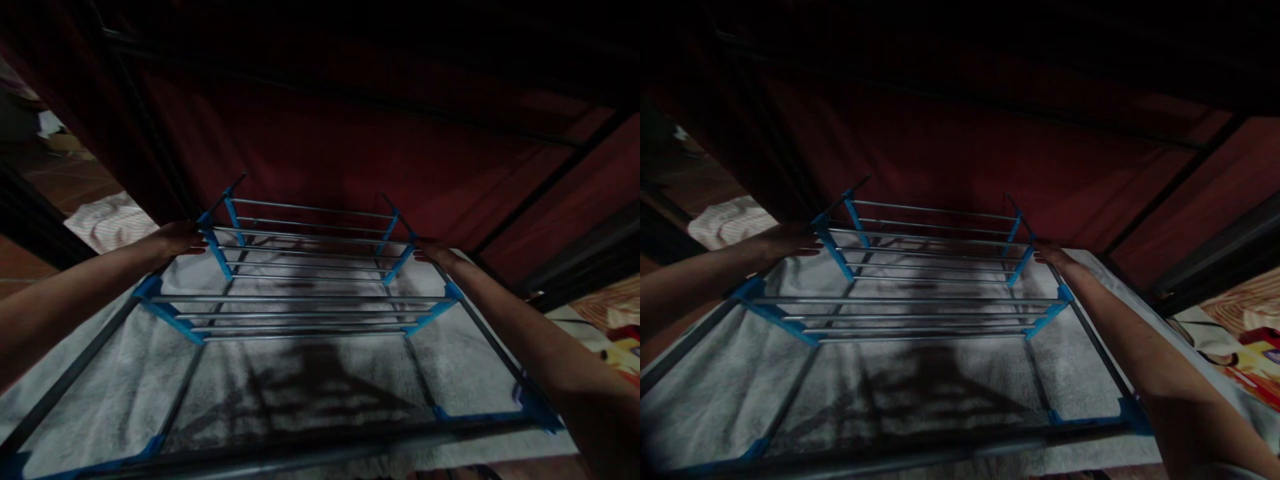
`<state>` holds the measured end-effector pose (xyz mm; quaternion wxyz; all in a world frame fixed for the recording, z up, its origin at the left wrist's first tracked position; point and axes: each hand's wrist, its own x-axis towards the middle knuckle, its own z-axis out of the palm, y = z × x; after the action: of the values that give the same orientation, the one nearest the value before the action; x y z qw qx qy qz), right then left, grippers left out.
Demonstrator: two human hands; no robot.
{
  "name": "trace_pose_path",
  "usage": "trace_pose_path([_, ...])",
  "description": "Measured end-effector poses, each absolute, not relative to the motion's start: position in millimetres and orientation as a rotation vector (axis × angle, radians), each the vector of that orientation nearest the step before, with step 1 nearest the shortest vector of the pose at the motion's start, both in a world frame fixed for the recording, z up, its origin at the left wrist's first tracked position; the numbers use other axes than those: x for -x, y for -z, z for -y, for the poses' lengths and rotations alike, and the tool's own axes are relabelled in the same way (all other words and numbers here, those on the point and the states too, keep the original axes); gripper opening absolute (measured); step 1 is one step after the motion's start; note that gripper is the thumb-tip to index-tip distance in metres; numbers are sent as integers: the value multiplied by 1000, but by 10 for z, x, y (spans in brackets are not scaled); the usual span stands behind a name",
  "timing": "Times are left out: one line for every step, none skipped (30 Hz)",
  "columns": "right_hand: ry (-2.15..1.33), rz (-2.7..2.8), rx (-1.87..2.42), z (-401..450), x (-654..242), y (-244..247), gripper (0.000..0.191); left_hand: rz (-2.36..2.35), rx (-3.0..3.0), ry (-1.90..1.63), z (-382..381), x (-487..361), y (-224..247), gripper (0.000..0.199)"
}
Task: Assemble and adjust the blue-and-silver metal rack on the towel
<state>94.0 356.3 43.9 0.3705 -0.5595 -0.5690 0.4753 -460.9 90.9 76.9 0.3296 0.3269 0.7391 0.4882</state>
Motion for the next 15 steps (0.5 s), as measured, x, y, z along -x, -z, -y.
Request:
trace_pose_path([-1225,1456,1455,-3521,-958,-446,11,-1946,-868,-1262,-894,4625,-762,44])
trace_pose_path([-1230,1457,1474,-3468,-980,-455,13,-1977,-866,-1240,-869,4632,-758,50])
trace_pose_path([-1233,1462,1492,-3404,-1006,-467,15,-2011,-859,-1219,-830,4629,-759,58])
trace_pose_path([-1236,1472,1505,-3328,-1037,-481,18,-2043,-853,-1201,-777,4616,-761,65])
trace_pose_path([-1243,1485,1512,-3239,-1073,-498,22,-2065,-850,-1182,-709,4594,-765,72])
trace_pose_path([-1255,1503,1517,-3137,-1117,-517,27,-2065,-860,-1168,-625,4565,-771,78])
trace_pose_path([-1271,1523,1516,-3024,-1168,-537,32,-2042,-872,-1153,-527,4529,-778,82])
trace_pose_path([-1281,1540,1515,-2901,-1226,-559,37,-2016,-872,-1148,-417,4485,-788,83])
trace_pose_path([-1286,1554,1517,-2773,-1293,-579,40,-1982,-866,-1149,-295,4434,-800,83])
trace_pose_path([-1283,1568,1525,-2643,-1368,-596,43,-1956,-845,-1159,-166,4373,-814,81])
trace_pose_path([-1270,1576,1541,-2513,-1451,-607,43,-1937,-814,-1179,-30,4302,-831,78])
trace_pose_path([-1268,1591,1557,-2389,-1543,-612,44,-1936,-772,-1203,108,4222,-850,75])
trace_pose_path([-1267,1600,1563,-2272,-1644,-609,43,-1942,-724,-1226,247,4135,-870,71])
trace_pose_path([-1290,1606,1544,-2164,-1752,-598,44,-1949,-676,-1244,385,4045,-888,68])
trace_pose_path([-1324,1610,1520,-2066,-1867,-580,45,-1947,-635,-1264,518,3955,-902,65])
